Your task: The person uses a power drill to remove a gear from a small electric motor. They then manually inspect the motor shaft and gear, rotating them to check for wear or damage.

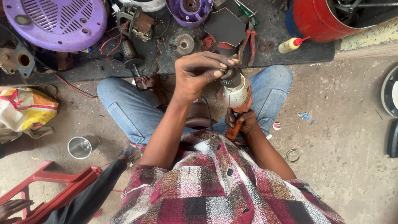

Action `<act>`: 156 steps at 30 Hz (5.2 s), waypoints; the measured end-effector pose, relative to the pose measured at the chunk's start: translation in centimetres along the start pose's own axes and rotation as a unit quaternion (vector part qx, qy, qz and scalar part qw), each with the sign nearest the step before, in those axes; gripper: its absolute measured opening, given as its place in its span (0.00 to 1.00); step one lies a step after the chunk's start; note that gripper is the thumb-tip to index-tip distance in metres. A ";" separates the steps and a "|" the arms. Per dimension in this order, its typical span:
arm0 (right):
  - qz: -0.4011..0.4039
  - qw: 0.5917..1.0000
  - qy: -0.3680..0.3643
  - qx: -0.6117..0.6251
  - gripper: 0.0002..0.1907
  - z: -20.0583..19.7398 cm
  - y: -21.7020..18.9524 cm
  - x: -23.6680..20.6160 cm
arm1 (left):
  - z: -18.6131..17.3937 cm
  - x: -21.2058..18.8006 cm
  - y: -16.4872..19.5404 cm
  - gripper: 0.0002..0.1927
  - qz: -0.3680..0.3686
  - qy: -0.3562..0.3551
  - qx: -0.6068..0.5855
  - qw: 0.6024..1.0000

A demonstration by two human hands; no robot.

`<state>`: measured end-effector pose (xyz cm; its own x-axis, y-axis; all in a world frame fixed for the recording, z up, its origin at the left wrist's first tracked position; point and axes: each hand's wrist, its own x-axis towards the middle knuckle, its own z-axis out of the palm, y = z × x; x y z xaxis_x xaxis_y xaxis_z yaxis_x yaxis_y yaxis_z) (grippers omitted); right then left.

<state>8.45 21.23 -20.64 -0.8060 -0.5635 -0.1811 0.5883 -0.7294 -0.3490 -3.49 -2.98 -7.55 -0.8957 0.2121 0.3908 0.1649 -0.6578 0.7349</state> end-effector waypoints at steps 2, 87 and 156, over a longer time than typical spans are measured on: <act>0.000 1.000 0.002 0.000 0.33 -0.2 0.0 0.0 | -0.2 0.1 0.0 0.06 0.002 -0.004 0.022 1.000; 0.014 1.000 -0.019 0.003 0.34 0.7 0.1 0.4 | -0.7 4.1 3.5 0.11 -0.048 -0.190 0.157 0.968; 0.000 0.998 0.058 0.001 0.28 -0.4 0.4 0.7 | 3.2 -0.6 -3.0 0.15 -0.001 0.112 -0.112 0.987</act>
<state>8.15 20.71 -21.27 -0.8085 -0.5144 -0.2858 0.5877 -0.7305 -0.3477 -2.13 1.21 -8.21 -0.9690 0.0651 0.2382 0.0896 -0.8062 0.5849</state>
